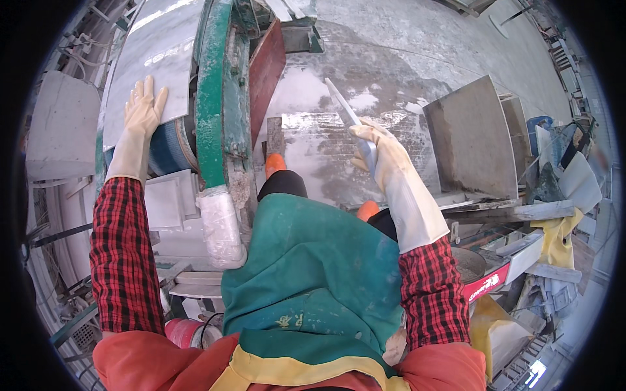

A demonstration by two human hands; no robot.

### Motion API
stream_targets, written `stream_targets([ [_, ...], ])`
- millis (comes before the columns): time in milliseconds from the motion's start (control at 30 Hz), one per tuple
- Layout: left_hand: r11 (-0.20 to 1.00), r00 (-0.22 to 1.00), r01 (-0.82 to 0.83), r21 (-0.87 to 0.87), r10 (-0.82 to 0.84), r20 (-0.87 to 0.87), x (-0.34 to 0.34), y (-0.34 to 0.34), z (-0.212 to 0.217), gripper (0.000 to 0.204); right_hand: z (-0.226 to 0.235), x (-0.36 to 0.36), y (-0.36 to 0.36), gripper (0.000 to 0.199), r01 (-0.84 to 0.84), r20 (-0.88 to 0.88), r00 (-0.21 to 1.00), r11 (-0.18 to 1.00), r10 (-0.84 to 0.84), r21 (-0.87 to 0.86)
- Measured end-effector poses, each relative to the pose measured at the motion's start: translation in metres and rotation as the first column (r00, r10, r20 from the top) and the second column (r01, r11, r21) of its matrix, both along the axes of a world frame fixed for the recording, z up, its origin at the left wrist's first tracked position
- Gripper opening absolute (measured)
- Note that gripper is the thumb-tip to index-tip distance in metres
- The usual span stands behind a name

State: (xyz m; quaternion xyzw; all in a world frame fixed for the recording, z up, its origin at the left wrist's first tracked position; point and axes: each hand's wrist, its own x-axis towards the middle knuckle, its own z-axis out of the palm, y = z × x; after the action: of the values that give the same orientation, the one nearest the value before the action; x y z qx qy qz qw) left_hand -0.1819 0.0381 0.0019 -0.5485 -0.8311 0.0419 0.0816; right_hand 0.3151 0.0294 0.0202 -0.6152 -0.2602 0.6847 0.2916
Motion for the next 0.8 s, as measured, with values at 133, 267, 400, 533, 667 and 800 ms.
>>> stream_targets([
  [133,1.0,1.0,0.013,0.002,-0.013,-0.004,-0.001,0.002,0.002,0.073,-0.002,-0.001,0.0,0.06,-0.001,-0.003,1.0,1.0,0.001,0.004],
  [267,1.0,1.0,0.016,0.006,-0.016,-0.011,-0.002,0.004,0.001,0.073,-0.004,0.002,0.001,0.061,-0.005,-0.001,1.0,1.0,0.005,0.005],
  [400,1.0,1.0,0.009,0.003,-0.009,-0.014,-0.002,0.005,0.003,0.072,0.003,-0.003,-0.001,0.061,-0.023,0.005,1.0,1.0,0.023,0.004],
  [533,1.0,1.0,0.009,-0.007,-0.009,0.004,0.001,0.006,0.008,0.072,0.002,-0.003,-0.002,0.061,-0.026,0.007,1.0,1.0,0.026,0.003],
  [667,1.0,1.0,0.01,0.009,-0.01,-0.011,-0.003,0.006,0.003,0.071,-0.003,-0.001,-0.002,0.061,-0.028,-0.003,1.0,1.0,0.028,-0.002],
  [800,1.0,1.0,0.004,-0.009,-0.004,0.011,-0.006,0.012,0.005,0.074,-0.003,0.001,-0.003,0.063,-0.027,0.019,0.999,1.0,0.027,0.009],
])
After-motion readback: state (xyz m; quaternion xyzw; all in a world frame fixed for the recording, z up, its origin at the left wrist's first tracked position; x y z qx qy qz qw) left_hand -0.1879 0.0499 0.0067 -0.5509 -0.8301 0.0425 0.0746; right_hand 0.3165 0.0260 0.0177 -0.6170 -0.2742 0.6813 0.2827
